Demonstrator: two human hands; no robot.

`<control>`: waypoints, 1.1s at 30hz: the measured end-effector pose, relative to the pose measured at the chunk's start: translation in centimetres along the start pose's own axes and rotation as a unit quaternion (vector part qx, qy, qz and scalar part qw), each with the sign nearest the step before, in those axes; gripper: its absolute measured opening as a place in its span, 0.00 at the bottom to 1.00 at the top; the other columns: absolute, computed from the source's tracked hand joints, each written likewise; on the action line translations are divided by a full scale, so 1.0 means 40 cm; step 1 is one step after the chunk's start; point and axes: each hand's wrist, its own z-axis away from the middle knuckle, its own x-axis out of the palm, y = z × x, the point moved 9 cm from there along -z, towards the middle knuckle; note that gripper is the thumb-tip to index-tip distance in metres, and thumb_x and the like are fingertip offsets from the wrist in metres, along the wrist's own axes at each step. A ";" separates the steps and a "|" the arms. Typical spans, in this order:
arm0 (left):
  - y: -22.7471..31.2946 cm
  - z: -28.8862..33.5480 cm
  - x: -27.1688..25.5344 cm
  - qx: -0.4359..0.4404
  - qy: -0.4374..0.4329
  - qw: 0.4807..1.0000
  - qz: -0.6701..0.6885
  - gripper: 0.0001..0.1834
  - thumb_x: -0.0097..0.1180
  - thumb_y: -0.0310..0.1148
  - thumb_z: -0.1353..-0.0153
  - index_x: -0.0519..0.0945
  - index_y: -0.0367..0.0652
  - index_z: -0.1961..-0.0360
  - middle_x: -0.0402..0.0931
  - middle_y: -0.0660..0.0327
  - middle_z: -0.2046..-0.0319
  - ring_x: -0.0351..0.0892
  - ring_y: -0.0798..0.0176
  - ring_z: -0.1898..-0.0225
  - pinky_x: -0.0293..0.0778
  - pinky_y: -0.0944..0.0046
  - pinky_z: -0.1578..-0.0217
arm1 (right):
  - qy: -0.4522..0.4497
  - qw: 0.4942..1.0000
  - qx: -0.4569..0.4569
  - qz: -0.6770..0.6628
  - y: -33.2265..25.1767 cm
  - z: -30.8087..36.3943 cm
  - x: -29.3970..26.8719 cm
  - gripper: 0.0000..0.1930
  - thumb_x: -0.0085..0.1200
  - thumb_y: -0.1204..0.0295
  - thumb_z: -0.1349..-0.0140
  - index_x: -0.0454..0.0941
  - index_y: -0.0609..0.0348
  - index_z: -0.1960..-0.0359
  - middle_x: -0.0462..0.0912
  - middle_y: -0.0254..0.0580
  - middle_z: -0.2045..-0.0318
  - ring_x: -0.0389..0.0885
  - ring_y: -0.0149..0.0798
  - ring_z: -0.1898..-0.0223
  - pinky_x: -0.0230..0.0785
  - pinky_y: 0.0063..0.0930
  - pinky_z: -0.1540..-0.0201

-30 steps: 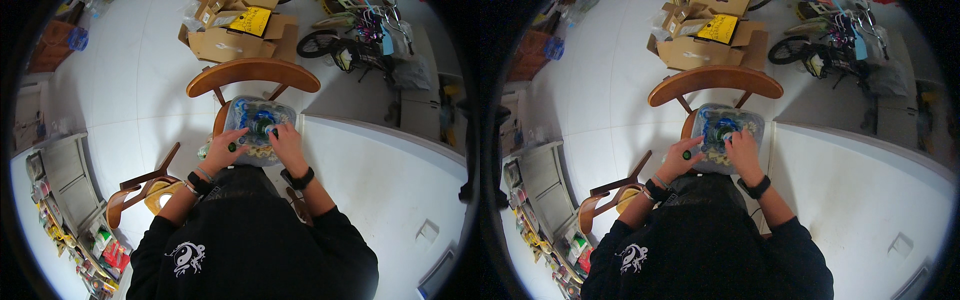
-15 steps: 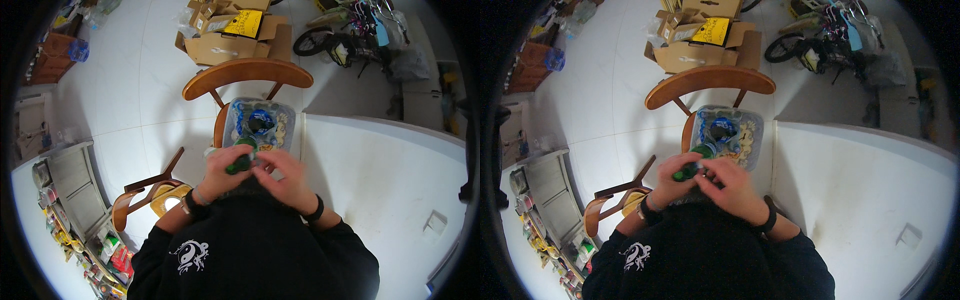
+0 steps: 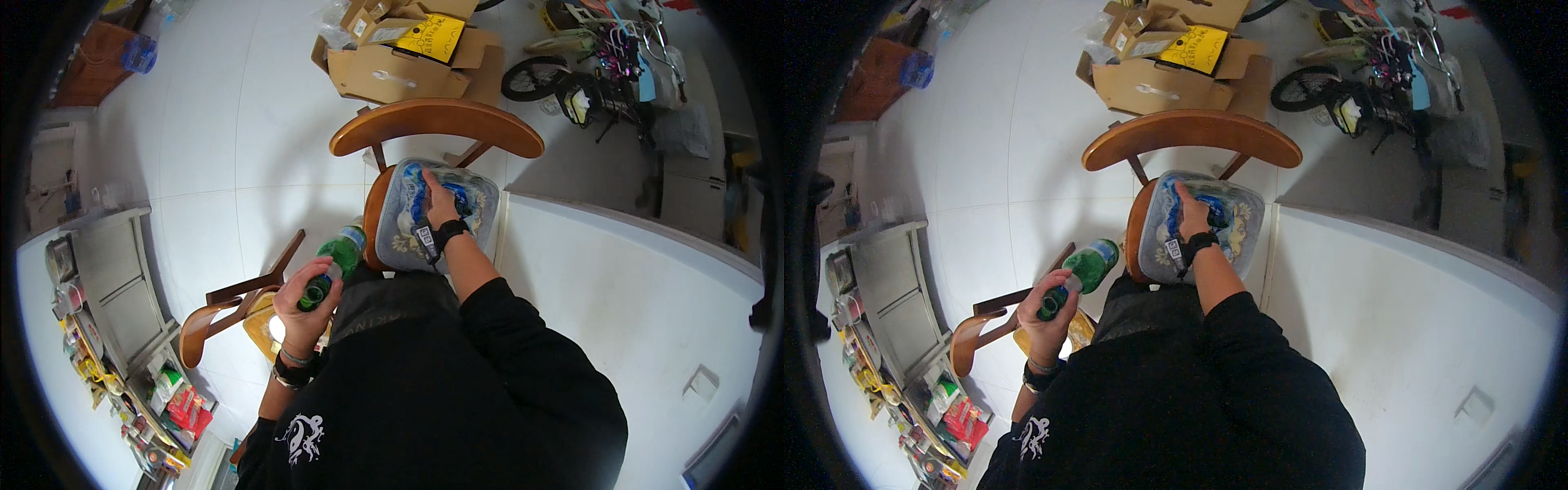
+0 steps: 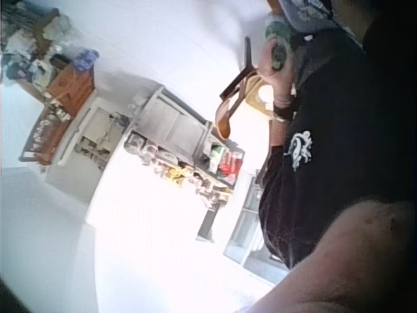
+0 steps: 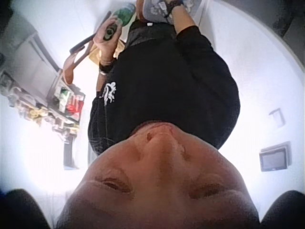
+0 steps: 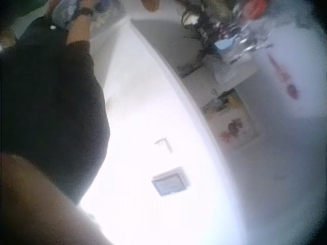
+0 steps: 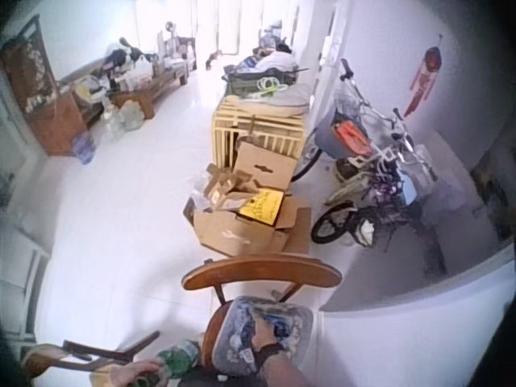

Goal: The person wipes a cluttered dining table with a cloth, then collects several green glass bottles and places them into a plastic bag on a chair. The person handles the bottles one at a time and adjusts the bag to fit them.

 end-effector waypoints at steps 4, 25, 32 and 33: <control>-0.079 0.018 -0.036 -0.045 0.022 0.998 0.034 0.17 0.67 0.18 0.48 0.82 0.36 0.55 0.85 0.52 0.56 0.84 0.60 0.52 0.77 0.63 0.49 | 0.051 0.999 0.011 0.017 -0.003 -0.030 -0.011 0.19 0.77 0.59 0.49 0.79 0.58 0.71 0.68 0.28 0.78 0.61 0.31 0.78 0.59 0.37 0.73; -0.197 0.020 -0.101 -0.058 0.021 0.997 0.041 0.16 0.69 0.21 0.48 0.82 0.37 0.57 0.85 0.54 0.56 0.86 0.58 0.55 0.78 0.63 0.52 | 0.111 0.982 -0.002 0.154 -0.047 0.023 0.007 0.43 0.78 0.60 0.52 0.71 0.75 0.39 0.75 0.55 0.42 0.73 0.38 0.68 0.68 0.41 0.65; -0.226 0.040 -0.099 -0.083 0.008 0.994 0.066 0.15 0.67 0.20 0.45 0.82 0.37 0.55 0.85 0.55 0.55 0.83 0.65 0.52 0.76 0.66 0.49 | 0.076 0.990 -0.013 0.116 -0.033 -0.010 -0.007 0.47 0.78 0.63 0.52 0.65 0.74 0.34 0.66 0.56 0.32 0.70 0.46 0.37 0.65 0.43 0.40; -0.228 0.039 -0.100 -0.083 0.011 0.994 0.067 0.15 0.68 0.21 0.45 0.82 0.37 0.55 0.85 0.55 0.55 0.84 0.64 0.53 0.77 0.66 0.50 | 0.090 0.990 -0.022 0.103 -0.031 -0.014 -0.014 0.43 0.78 0.63 0.51 0.68 0.73 0.37 0.69 0.54 0.35 0.72 0.46 0.42 0.66 0.44 0.42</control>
